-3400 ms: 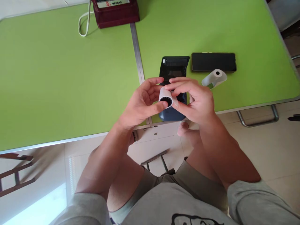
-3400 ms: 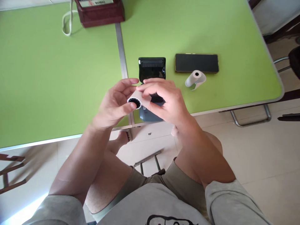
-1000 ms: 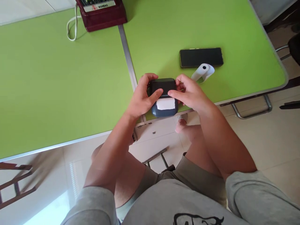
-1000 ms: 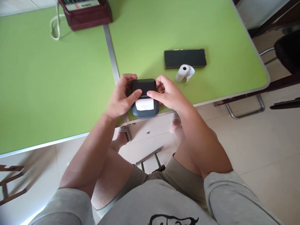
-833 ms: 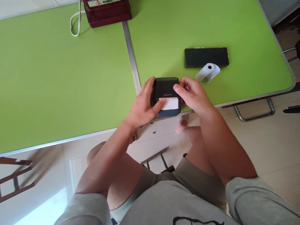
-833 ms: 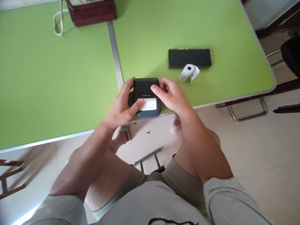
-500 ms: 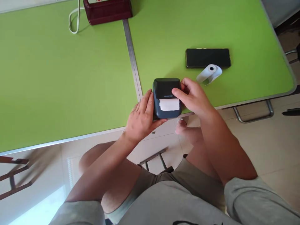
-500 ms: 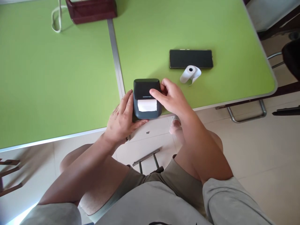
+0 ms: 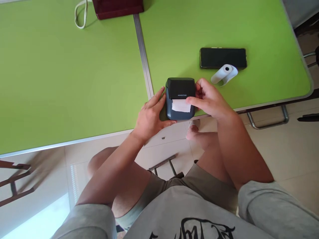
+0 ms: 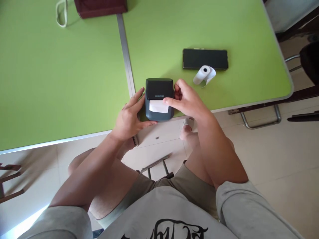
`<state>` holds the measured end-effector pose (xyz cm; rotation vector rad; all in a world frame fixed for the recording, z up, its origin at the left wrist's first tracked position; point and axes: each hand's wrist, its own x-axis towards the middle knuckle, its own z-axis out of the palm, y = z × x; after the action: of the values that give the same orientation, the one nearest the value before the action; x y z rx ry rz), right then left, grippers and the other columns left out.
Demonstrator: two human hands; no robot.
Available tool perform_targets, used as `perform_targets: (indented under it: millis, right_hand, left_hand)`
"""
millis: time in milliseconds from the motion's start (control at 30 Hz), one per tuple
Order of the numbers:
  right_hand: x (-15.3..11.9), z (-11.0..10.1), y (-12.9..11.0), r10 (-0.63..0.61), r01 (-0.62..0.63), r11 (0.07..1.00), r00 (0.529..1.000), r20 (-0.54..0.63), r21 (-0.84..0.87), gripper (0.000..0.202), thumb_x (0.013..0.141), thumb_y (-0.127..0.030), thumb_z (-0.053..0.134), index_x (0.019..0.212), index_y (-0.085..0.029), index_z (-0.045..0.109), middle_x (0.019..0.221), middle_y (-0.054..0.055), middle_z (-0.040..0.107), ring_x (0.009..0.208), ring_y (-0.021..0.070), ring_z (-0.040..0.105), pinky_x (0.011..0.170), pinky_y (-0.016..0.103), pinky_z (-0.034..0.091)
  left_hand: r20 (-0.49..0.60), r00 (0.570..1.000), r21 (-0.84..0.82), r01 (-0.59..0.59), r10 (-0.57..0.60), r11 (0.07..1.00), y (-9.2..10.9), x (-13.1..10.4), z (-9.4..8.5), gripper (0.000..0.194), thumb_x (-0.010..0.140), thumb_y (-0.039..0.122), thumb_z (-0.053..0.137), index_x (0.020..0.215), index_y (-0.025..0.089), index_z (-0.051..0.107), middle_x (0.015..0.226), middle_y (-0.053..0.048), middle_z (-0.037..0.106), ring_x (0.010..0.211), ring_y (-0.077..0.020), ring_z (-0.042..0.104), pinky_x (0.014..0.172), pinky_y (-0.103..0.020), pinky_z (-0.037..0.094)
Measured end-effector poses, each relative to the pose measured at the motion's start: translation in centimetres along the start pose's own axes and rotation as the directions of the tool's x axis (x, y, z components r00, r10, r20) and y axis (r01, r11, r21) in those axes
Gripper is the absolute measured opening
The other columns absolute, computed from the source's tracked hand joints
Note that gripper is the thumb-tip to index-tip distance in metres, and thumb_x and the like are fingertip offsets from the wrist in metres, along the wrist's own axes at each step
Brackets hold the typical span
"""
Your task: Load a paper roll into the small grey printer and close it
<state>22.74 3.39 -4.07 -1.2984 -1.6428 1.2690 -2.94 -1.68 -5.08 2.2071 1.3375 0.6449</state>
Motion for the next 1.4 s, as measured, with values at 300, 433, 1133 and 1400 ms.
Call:
perform_targets:
  millis: [300, 433, 1133, 1400]
  right_hand:
    - [0.5, 1.2, -3.5, -0.26, 0.137, 0.936, 0.89, -0.375, -0.325, 0.025, 0.098, -0.051, 0.062, 0.096, -0.028, 0.053, 0.085, 0.001, 0.069, 0.064, 0.0146, 0.062, 0.057, 0.03, 0.046]
    - [0.6, 1.5, -6.3, -0.249, 0.054, 0.789, 0.938, -0.239, -0.612, 0.013, 0.097, -0.039, 0.063, 0.093, -0.027, 0.065, 0.1, 0.004, 0.078, 0.071, 0.0185, 0.066, 0.068, 0.036, 0.052]
    - [0.1, -1.0, -8.0, 0.001, 0.004, 0.999, 0.987, -0.162, 0.032, 0.038, 0.07, -0.036, 0.068, 0.108, -0.032, 0.066, 0.105, 0.003, 0.073, 0.066, 0.0164, 0.054, 0.053, 0.033, 0.035]
    - [0.2, 1.3, -2.1, 0.042, -0.011, 0.998, 0.851, -0.523, 0.062, 0.025, 0.081, -0.044, 0.062, 0.086, -0.029, 0.043, 0.072, -0.002, 0.046, 0.056, 0.015, 0.037, 0.049, 0.033, 0.029]
  left_hand:
    - [0.011, 0.998, 0.152, 0.054, -0.056, 0.987, 0.9, -0.1, 0.2, 0.111, 0.084, 0.079, 0.067, 0.164, 0.014, 0.027, 0.171, -0.023, 0.035, 0.155, -0.0385, 0.043, 0.118, -0.049, 0.048]
    - [0.035, 0.998, 0.198, 0.041, -0.049, 0.979, 1.3, -0.2, 0.0, 0.108, 0.085, 0.072, 0.071, 0.163, 0.011, 0.028, 0.17, -0.024, 0.036, 0.154, -0.0378, 0.044, 0.118, -0.048, 0.047]
    - [0.068, 0.997, 0.2, 0.017, -0.031, 0.98, 1.4, -0.2, -0.1, 0.105, 0.088, 0.069, 0.068, 0.166, 0.013, 0.024, 0.171, -0.023, 0.035, 0.156, -0.0367, 0.042, 0.118, -0.047, 0.047]
    - [0.077, 0.995, 0.197, 0.04, -0.056, 0.98, 1.7, -0.1, -0.4, 0.104, 0.088, 0.065, 0.07, 0.165, 0.011, 0.026, 0.171, -0.023, 0.034, 0.156, -0.0371, 0.042, 0.12, -0.048, 0.045]
